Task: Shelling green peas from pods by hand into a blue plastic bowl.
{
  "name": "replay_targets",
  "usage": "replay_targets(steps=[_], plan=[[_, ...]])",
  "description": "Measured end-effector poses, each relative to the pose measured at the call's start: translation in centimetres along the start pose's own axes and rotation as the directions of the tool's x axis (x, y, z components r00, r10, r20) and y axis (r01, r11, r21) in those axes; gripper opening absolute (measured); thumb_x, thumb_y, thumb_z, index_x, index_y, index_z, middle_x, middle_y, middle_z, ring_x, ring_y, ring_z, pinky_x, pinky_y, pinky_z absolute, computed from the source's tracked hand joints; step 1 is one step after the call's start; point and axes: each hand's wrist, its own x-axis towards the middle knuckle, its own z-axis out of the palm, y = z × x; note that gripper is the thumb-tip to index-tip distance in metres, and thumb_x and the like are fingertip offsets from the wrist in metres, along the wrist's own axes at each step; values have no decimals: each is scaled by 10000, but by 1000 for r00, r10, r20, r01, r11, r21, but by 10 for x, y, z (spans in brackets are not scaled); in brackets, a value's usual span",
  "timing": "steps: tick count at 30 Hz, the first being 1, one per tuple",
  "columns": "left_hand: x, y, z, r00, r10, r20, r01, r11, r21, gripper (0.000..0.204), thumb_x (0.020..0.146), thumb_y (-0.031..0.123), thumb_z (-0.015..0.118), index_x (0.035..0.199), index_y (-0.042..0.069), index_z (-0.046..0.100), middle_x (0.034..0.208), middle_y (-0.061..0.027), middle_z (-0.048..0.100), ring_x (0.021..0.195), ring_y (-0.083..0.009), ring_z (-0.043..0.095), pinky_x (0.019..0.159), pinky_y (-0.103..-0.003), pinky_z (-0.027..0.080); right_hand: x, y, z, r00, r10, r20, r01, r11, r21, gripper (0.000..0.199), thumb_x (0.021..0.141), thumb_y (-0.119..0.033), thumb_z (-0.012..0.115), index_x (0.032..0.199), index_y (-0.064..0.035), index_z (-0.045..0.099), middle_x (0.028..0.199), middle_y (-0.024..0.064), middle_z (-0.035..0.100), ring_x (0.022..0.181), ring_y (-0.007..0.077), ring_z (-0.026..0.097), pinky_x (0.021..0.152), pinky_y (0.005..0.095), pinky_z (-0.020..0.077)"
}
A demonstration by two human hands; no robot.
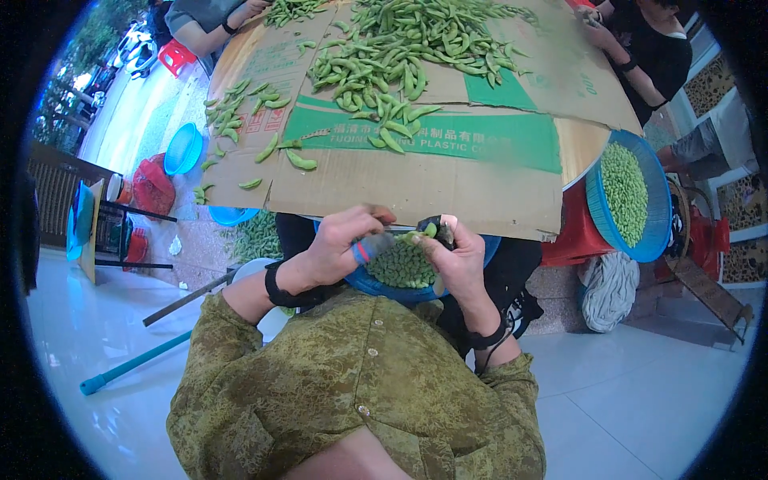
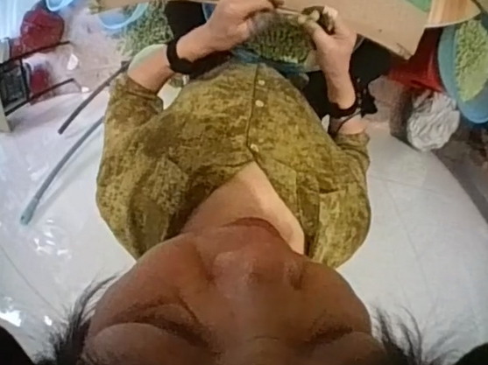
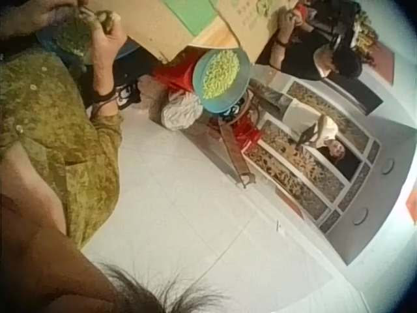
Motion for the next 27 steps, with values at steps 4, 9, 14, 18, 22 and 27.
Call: replay_targets(steps=[4,9,14,18,22,27], plan=[[12,5,14,930,-350,109,347,747,-567,186,836,124,665,924,3,556,915,-65,630,794,-158,613,683,-300,504,-1,5,5,998,-57,33,61,988,-140,130,765,6,668,877,-25,608,705,-44,528,641,28,458,589,184,382],[20,7,12,775,-520,360,616,490,-617,168,831,107,669,948,22,584,858,-19,609,676,-63,533,557,-215,434,-3,9,8,991,-127,47,135,957,-256,333,724,21,650,1046,-8,570,862,16,543,762,81,507,680,220,428],[20,7,11,800,-462,383,586,466,-663,130,852,74,628,956,11,585,819,-9,592,665,-69,536,564,-211,431,-12,-13,11,987,-69,148,105,962,-251,440,809,23,554,1241,-2,474,880,40,546,756,97,526,677,231,445],[12,3,17,822,-506,261,495,410,-766,126,858,75,645,956,24,584,864,-17,608,736,-71,554,614,-215,454,-17,-17,5,985,-1,175,43,971,-235,400,909,-13,433,1308,15,424,866,55,584,590,57,490,514,200,415],[15,6,19,878,-465,111,342,450,-825,145,855,65,650,960,22,559,912,-34,600,784,-82,563,640,-224,473,-18,-2,7,978,-2,209,55,967,-248,424,981,-127,409,1383,-4,357,802,67,613,490,47,462,416,185,353],[12,12,22,882,-457,111,324,419,-848,168,847,37,651,968,18,536,951,-45,592,842,-97,567,756,-253,489,-17,-3,15,979,31,201,-28,999,-17,441,985,-162,428,1391,-7,353,775,58,590,481,59,459,398,187,337]])
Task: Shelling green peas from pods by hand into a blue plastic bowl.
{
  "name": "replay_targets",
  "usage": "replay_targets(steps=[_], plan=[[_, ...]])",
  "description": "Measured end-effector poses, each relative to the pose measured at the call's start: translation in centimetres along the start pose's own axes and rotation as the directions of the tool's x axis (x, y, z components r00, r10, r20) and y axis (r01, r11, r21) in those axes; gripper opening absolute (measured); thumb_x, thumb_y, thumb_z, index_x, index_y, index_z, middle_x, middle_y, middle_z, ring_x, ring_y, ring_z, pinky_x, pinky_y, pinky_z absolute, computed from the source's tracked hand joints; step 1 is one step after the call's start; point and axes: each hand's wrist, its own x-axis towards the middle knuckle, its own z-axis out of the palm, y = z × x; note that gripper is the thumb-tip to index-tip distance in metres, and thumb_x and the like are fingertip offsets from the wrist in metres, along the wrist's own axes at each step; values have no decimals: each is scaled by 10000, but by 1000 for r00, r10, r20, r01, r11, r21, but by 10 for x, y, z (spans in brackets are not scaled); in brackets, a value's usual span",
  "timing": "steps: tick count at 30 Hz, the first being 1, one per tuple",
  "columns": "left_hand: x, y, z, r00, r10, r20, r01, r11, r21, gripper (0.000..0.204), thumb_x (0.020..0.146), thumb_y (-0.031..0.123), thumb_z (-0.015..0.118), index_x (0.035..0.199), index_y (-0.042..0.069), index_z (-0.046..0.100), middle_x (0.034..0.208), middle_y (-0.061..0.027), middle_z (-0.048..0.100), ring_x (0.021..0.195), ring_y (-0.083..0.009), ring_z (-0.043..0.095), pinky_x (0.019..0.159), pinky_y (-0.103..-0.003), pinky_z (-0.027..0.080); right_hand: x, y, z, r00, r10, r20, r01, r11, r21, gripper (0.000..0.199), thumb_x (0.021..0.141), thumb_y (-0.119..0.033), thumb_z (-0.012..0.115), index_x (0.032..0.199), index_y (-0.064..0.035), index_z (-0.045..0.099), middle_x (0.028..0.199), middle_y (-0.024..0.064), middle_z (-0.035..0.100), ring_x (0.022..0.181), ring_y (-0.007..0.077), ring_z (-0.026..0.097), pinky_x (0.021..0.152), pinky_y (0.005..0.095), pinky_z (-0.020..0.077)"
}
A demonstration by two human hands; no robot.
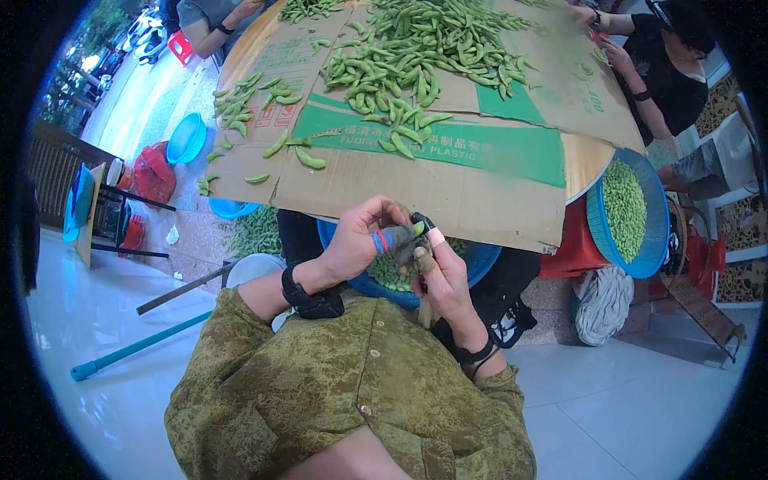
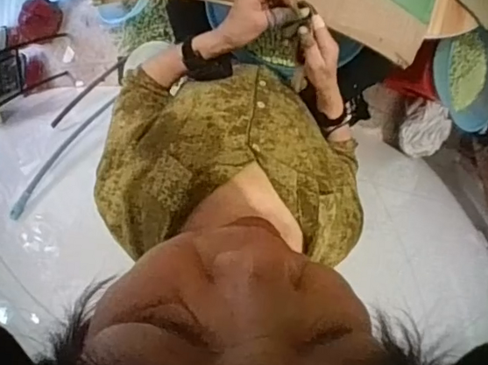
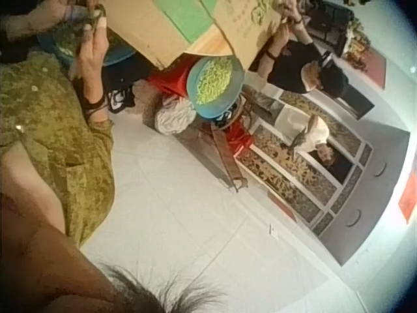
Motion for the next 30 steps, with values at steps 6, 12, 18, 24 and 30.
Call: replay_targets(steps=[6,12,18,24,30], plan=[[0,-3,-5,999,25,-35,-12,941,337,138,861,57,633,982,-1,599,878,-13,611,761,-74,553,679,-224,482,4,13,-2,999,-28,22,24,988,153,458,978,-175,450,1396,-17,350,776,37,548,487,73,460,392,189,325],[-1,-1,-7,986,-112,-123,138,965,224,157,870,70,618,1011,1,619,856,3,604,731,-46,539,628,-200,462,6,2,4,998,-14,-68,24,989,147,434,977,-150,440,1385,-24,364,756,19,526,491,63,446,404,192,332],[-2,-5,-6,1000,-24,-7,25,988,154,200,860,28,608,1050,2,554,970,-35,582,840,-86,547,691,-224,475,5,10,5,998,42,-45,-35,988,150,412,971,-172,460,1348,-16,400,758,35,539,503,68,459,401,192,349],[-1,-10,-8,997,49,-52,-30,948,318,231,847,9,606,1068,-2,538,979,-33,582,868,-91,546,723,-235,474,5,14,4,1000,7,6,-8,985,172,436,969,-159,464,1373,-19,380,757,33,532,500,73,458,411,199,355],[-6,10,0,989,-116,-88,140,925,354,166,845,31,617,1008,1,618,895,-14,632,790,-83,550,741,-241,467,7,16,2,1000,6,30,-13,973,229,451,965,-160,481,1382,-27,376,742,24,514,476,75,425,411,206,341]])
